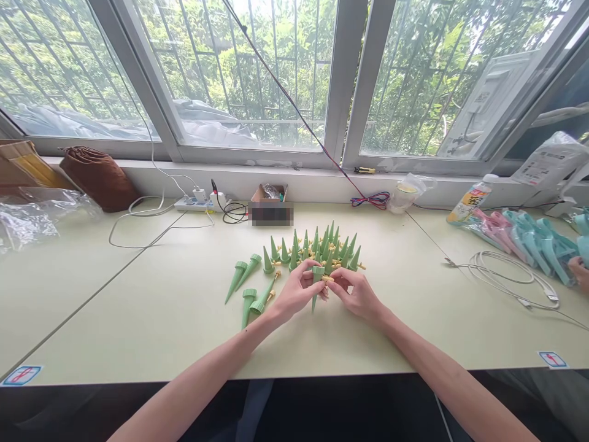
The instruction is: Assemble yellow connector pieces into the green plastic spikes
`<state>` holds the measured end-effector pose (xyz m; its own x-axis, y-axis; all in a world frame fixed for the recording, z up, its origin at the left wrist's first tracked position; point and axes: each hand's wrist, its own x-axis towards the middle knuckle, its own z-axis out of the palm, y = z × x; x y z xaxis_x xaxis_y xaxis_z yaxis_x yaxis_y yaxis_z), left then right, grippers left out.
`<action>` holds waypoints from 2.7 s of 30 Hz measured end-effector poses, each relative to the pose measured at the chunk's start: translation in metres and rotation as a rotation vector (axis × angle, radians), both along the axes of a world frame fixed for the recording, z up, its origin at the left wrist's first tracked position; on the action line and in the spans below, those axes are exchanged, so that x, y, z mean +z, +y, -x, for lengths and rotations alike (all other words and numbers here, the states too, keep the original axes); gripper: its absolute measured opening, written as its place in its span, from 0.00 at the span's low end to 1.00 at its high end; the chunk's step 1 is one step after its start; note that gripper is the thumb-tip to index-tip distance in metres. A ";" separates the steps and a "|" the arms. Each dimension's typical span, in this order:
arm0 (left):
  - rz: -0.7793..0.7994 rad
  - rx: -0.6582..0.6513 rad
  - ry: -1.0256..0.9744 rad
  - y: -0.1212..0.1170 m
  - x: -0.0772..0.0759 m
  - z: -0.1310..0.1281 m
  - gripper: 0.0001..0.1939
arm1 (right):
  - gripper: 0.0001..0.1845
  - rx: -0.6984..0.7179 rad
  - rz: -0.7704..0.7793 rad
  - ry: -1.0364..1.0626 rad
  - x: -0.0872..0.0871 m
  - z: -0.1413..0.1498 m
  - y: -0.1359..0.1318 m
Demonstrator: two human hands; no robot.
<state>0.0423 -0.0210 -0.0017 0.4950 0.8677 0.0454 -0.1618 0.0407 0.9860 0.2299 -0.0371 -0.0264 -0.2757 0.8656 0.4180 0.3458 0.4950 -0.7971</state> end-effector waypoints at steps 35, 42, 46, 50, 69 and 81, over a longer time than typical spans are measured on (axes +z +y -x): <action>-0.011 -0.004 0.086 0.000 0.000 0.001 0.18 | 0.22 -0.018 -0.005 -0.075 -0.003 -0.001 0.003; -0.033 0.005 0.095 -0.001 0.001 0.001 0.18 | 0.17 0.043 0.051 -0.022 -0.001 -0.001 0.000; -0.044 -0.006 0.103 0.000 -0.002 0.002 0.18 | 0.18 0.060 0.050 -0.041 0.001 -0.001 -0.001; -0.054 -0.005 0.125 0.000 -0.003 0.002 0.17 | 0.21 0.045 0.002 -0.085 0.001 -0.001 0.001; -0.071 -0.014 0.135 0.000 -0.003 0.002 0.18 | 0.16 0.046 0.041 -0.051 0.001 -0.001 -0.001; -0.099 -0.011 0.154 -0.001 -0.002 0.001 0.18 | 0.16 0.049 0.042 -0.055 -0.001 -0.001 0.002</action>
<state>0.0413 -0.0216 -0.0038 0.5118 0.8574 0.0534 -0.0086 -0.0570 0.9983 0.2306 -0.0353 -0.0278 -0.3395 0.8670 0.3649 0.3654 0.4790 -0.7981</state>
